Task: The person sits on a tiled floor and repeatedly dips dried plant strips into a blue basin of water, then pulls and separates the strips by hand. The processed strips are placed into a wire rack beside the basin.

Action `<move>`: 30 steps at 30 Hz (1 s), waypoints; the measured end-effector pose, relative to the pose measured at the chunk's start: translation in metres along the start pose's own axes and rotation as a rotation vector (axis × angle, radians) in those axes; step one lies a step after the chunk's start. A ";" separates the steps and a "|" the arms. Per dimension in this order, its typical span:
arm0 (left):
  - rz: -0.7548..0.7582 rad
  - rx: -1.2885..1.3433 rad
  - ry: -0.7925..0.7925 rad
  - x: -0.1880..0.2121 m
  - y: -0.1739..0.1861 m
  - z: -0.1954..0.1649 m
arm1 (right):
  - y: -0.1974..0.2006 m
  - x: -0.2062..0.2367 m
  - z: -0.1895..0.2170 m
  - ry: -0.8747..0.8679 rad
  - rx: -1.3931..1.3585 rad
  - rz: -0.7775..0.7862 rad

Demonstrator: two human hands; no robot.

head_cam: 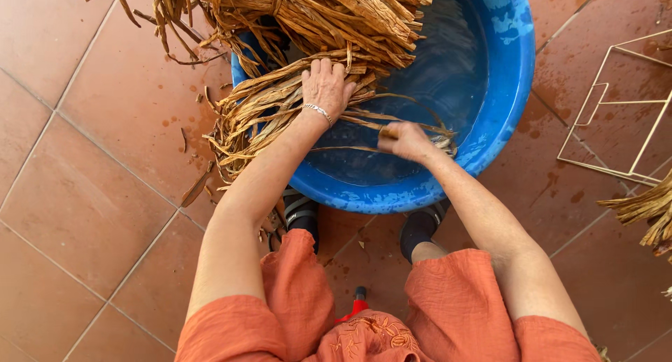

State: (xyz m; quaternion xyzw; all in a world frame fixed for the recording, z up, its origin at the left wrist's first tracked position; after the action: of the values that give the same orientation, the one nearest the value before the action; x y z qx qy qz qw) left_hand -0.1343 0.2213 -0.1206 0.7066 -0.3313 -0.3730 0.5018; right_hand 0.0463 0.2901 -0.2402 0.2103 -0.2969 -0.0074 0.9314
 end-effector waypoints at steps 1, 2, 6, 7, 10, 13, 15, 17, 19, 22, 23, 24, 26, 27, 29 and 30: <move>-0.013 -0.014 -0.007 -0.004 -0.004 -0.001 | 0.016 -0.001 -0.001 -0.004 -0.118 -0.092; -0.027 -0.029 -0.016 -0.007 -0.007 -0.002 | 0.031 0.001 0.000 -0.007 -0.236 -0.185; 0.182 0.449 0.109 0.013 -0.045 -0.016 | 0.052 0.017 0.004 -0.136 -0.972 -0.242; 0.160 0.610 0.122 0.023 -0.045 -0.025 | 0.057 0.023 0.015 -0.089 -1.053 -0.257; 0.308 0.963 0.237 0.049 -0.060 -0.049 | 0.066 0.035 0.041 0.021 -1.128 -0.292; 0.431 1.174 0.274 0.059 -0.063 -0.077 | 0.062 0.041 0.043 -0.002 -1.121 -0.315; 0.488 1.124 0.276 0.056 -0.062 -0.085 | 0.059 0.043 0.035 -0.040 -1.131 -0.340; 0.565 0.905 0.295 0.053 -0.068 -0.084 | 0.054 0.044 0.025 -0.062 -1.158 -0.376; 0.464 0.848 0.219 0.040 -0.061 -0.087 | 0.050 0.041 0.021 -0.026 -1.153 -0.391; 0.469 0.676 0.151 0.033 -0.069 -0.094 | 0.051 0.036 0.015 0.062 -1.157 -0.465; 0.497 0.603 0.134 0.034 -0.073 -0.096 | 0.054 0.034 0.013 0.098 -1.160 -0.500; 0.488 0.597 0.108 0.033 -0.074 -0.099 | 0.057 0.033 0.007 0.089 -1.164 -0.532; 0.466 0.589 0.059 0.033 -0.072 -0.105 | 0.067 0.031 -0.003 0.070 -1.165 -0.594; 0.475 0.595 0.055 0.034 -0.072 -0.107 | 0.075 0.031 -0.008 0.064 -1.162 -0.618; 0.497 0.600 0.046 0.039 -0.069 -0.109 | 0.094 0.034 -0.018 0.056 -1.165 -0.668; 0.498 0.596 0.046 0.041 -0.067 -0.108 | 0.102 0.036 -0.023 0.047 -1.207 -0.697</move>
State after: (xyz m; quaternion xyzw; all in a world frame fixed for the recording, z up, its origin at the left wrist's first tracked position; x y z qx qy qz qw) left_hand -0.0142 0.2553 -0.1689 0.7277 -0.5752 -0.1112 0.3568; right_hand 0.0770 0.3874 -0.1970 -0.2611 -0.1359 -0.4649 0.8350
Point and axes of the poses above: each hand's wrist, its own x-axis away from the middle knuckle, its own y-axis out of the back of the hand, z = x × y, the point moved 10 cm from there along -x, towards the middle knuckle, and after that the axes turned 3 degrees about z, right-handed, at the moved point
